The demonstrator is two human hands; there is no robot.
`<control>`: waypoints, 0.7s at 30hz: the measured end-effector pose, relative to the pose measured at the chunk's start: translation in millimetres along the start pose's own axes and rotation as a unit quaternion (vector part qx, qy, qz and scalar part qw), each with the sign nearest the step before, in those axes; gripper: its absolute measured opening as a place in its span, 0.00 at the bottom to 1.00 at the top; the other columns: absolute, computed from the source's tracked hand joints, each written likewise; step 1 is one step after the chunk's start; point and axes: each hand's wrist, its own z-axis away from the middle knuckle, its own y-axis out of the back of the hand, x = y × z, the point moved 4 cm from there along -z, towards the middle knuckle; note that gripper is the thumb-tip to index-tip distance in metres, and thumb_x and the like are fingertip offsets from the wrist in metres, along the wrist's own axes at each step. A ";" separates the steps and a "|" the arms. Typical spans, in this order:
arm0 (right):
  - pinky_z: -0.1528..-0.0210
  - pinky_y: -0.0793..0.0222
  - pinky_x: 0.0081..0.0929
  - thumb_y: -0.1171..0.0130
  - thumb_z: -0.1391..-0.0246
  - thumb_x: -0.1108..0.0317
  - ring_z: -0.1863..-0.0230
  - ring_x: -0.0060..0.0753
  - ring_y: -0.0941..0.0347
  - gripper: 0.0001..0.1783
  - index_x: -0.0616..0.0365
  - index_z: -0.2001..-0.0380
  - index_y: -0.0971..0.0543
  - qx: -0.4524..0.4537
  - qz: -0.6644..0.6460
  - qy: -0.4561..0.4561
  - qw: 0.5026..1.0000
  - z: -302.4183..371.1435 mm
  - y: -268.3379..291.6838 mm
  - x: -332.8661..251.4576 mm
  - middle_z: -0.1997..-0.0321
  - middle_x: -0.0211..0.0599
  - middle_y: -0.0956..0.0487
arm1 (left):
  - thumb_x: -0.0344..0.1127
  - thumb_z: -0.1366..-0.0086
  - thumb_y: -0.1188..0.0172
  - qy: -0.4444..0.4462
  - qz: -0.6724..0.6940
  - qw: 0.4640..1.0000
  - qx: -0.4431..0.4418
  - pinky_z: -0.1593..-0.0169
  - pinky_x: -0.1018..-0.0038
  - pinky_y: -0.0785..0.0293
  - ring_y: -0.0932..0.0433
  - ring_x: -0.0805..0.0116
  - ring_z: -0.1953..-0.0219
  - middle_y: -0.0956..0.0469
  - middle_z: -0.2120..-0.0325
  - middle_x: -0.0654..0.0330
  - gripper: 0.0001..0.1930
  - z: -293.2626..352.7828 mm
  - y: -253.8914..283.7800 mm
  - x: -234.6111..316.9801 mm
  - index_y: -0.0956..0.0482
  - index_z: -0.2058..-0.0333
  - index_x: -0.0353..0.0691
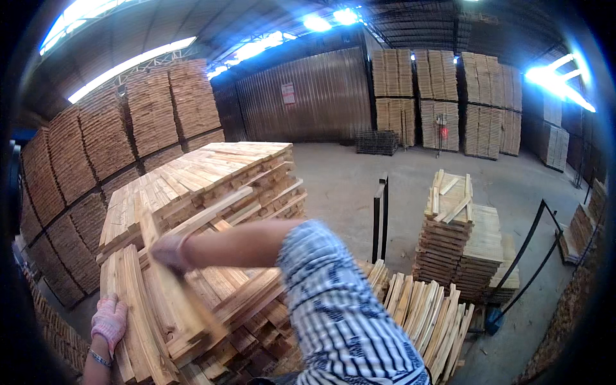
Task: The person repeatedly picks up wooden planks from a disorganized pile and places them onto a growing stack. They wear pink gloves and handle the wood by hand, moving pieces one by one or in small groups to build a neat pile.
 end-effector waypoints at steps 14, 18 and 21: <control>0.63 0.22 0.40 0.45 0.47 0.61 0.66 0.43 0.16 0.14 0.50 0.68 0.12 0.038 0.206 0.122 0.970 -58.5 -2.1 -74.2 0.70 0.37 0.14 | 0.43 0.25 0.59 -0.023 0.383 0.922 -0.051 0.39 0.70 0.32 0.29 0.65 0.40 0.31 0.38 0.52 0.23 17.6 29.1 -51.5 0.27 0.40 0.37; 0.72 0.26 0.40 0.47 0.44 0.68 0.75 0.45 0.23 0.04 0.54 0.69 0.23 0.082 0.132 0.183 0.971 -14.0 21.5 -32.5 0.76 0.43 0.21 | 0.52 0.25 0.53 -0.008 0.470 0.872 -0.132 0.43 0.74 0.26 0.20 0.69 0.48 0.20 0.47 0.53 0.28 67.3 19.7 -44.2 0.27 0.40 0.34; 0.63 0.24 0.40 0.48 0.40 0.68 0.68 0.49 0.22 0.13 0.57 0.53 0.26 0.039 -0.143 -0.010 0.989 1.6 14.0 14.4 0.65 0.53 0.22 | 0.51 0.28 0.47 0.156 0.534 0.817 -0.153 0.56 0.70 0.17 0.14 0.65 0.63 0.17 0.56 0.51 0.26 55.0 35.1 -15.5 0.25 0.44 0.33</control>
